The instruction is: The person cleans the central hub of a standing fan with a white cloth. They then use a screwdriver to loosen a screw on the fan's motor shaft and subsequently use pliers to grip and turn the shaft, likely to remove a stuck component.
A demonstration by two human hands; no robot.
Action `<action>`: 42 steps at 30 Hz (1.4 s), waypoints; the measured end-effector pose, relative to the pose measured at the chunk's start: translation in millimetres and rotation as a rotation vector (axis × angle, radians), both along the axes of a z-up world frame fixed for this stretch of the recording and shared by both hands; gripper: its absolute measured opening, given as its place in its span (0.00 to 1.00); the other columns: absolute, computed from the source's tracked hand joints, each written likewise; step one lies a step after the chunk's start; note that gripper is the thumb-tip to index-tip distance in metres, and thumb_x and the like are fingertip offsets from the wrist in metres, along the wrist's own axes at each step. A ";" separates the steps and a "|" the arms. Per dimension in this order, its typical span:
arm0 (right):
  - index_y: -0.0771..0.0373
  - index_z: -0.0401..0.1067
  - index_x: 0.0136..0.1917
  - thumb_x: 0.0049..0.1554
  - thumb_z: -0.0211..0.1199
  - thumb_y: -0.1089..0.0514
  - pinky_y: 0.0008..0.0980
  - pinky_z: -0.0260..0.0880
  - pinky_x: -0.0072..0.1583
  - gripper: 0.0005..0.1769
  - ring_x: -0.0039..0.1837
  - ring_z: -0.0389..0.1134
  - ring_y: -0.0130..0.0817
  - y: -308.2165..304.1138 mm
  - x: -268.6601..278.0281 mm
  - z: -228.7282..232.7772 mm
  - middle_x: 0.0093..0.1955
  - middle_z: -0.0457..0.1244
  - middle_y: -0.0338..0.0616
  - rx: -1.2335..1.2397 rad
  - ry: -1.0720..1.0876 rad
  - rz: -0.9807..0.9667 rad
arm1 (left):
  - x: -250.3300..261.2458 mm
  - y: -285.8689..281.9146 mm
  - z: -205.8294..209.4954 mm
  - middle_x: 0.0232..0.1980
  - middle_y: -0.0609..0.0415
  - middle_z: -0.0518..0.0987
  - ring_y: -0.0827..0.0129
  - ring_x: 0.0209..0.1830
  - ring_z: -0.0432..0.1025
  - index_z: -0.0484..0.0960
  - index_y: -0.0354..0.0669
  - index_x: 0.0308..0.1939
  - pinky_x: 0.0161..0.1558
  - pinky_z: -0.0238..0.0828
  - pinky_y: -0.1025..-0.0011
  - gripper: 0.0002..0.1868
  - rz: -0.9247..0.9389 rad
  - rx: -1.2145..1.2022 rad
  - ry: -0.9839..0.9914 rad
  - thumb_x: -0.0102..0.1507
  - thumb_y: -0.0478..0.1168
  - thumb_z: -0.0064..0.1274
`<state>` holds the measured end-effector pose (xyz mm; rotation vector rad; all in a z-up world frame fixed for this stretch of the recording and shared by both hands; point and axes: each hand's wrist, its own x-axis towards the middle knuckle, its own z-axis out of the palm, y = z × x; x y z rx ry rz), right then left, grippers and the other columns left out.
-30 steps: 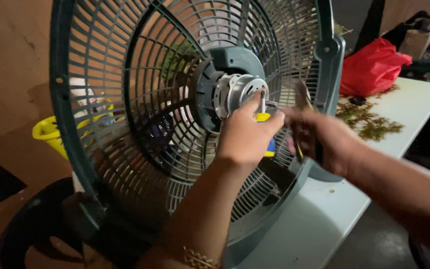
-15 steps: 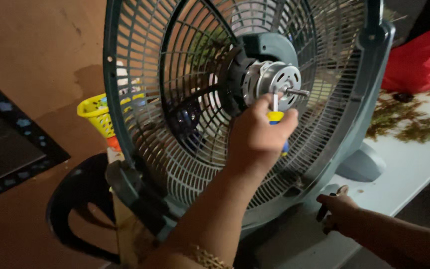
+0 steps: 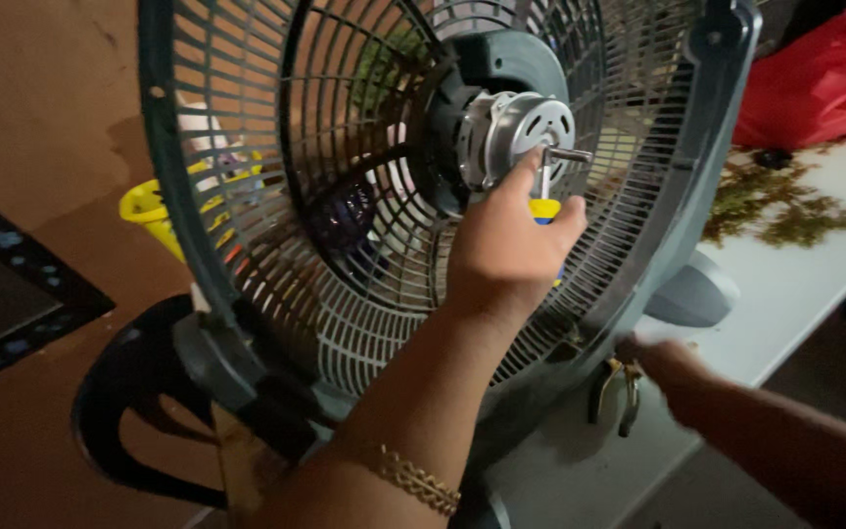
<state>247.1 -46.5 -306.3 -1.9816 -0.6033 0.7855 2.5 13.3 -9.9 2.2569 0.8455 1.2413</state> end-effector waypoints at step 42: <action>0.67 0.75 0.54 0.62 0.53 0.52 0.41 0.75 0.49 0.18 0.42 0.76 0.38 32.7 -39.7 240.8 0.45 0.70 0.44 0.261 -0.481 0.604 | -6.9 -0.6 -10.6 0.35 0.44 0.84 0.51 0.36 0.81 0.82 0.42 0.53 0.39 0.78 0.60 0.20 -0.024 0.151 -0.144 0.61 0.49 0.56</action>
